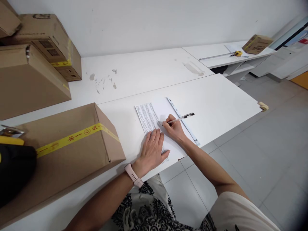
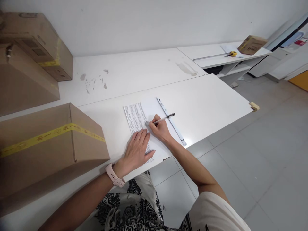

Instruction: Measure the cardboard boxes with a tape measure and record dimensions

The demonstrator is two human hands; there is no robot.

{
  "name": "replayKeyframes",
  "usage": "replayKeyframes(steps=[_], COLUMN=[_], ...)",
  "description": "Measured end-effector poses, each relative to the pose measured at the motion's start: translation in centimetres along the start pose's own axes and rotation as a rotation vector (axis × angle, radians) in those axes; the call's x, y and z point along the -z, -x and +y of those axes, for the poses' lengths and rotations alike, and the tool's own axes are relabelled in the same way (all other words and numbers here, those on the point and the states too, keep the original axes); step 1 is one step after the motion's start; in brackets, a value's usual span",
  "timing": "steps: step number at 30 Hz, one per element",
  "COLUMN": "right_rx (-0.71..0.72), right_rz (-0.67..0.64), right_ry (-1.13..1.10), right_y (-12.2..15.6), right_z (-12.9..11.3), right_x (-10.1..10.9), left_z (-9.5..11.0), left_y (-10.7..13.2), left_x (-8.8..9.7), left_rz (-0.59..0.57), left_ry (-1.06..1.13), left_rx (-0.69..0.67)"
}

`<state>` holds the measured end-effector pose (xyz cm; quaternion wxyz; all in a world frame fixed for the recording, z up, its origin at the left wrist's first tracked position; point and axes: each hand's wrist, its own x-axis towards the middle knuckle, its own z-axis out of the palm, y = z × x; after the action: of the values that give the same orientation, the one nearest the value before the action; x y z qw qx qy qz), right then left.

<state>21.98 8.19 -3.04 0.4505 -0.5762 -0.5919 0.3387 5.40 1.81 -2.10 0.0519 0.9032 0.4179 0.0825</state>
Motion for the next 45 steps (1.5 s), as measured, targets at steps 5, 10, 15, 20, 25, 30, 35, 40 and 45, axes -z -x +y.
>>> replayKeyframes(steps=[5,10,15,20,25,30,35,40,45], right_rx=[0.013,0.008,-0.003,-0.012,-0.027,-0.020,-0.030,-0.036,-0.033], right_rz=[-0.007,0.002,-0.003,-0.003,0.016,0.012,0.018,0.032,0.024], right_ry=[0.006,0.016,0.024,0.025,0.002,0.014,0.008,0.023,0.025], right_y=[-0.02,0.02,-0.02,-0.05,-0.02,-0.09,-0.05,-0.05,-0.09], right_z=[-0.19,-0.27,-0.33,-0.33,-0.41,-0.45,-0.41,-0.35,-0.36], right_x=[-0.06,-0.01,0.09,0.10,0.06,0.06,0.12,0.26,0.20], left_z=[-0.03,-0.02,-0.01,-0.01,-0.01,-0.02,0.01,-0.02,-0.03], left_y=[-0.04,-0.04,0.02,0.05,-0.01,-0.03,0.02,0.05,-0.05], left_x=[-0.05,-0.17,-0.11,-0.05,-0.02,-0.13,-0.17,-0.11,-0.07], left_rz=[0.001,-0.001,-0.001,0.002,-0.002,-0.001,-0.002,0.008,0.001], left_ry=[0.008,0.018,0.017,0.017,0.020,0.018,0.020,0.032,0.029], left_rx=[-0.002,-0.001,-0.003,-0.006,-0.002,-0.005,-0.004,-0.003,-0.001])
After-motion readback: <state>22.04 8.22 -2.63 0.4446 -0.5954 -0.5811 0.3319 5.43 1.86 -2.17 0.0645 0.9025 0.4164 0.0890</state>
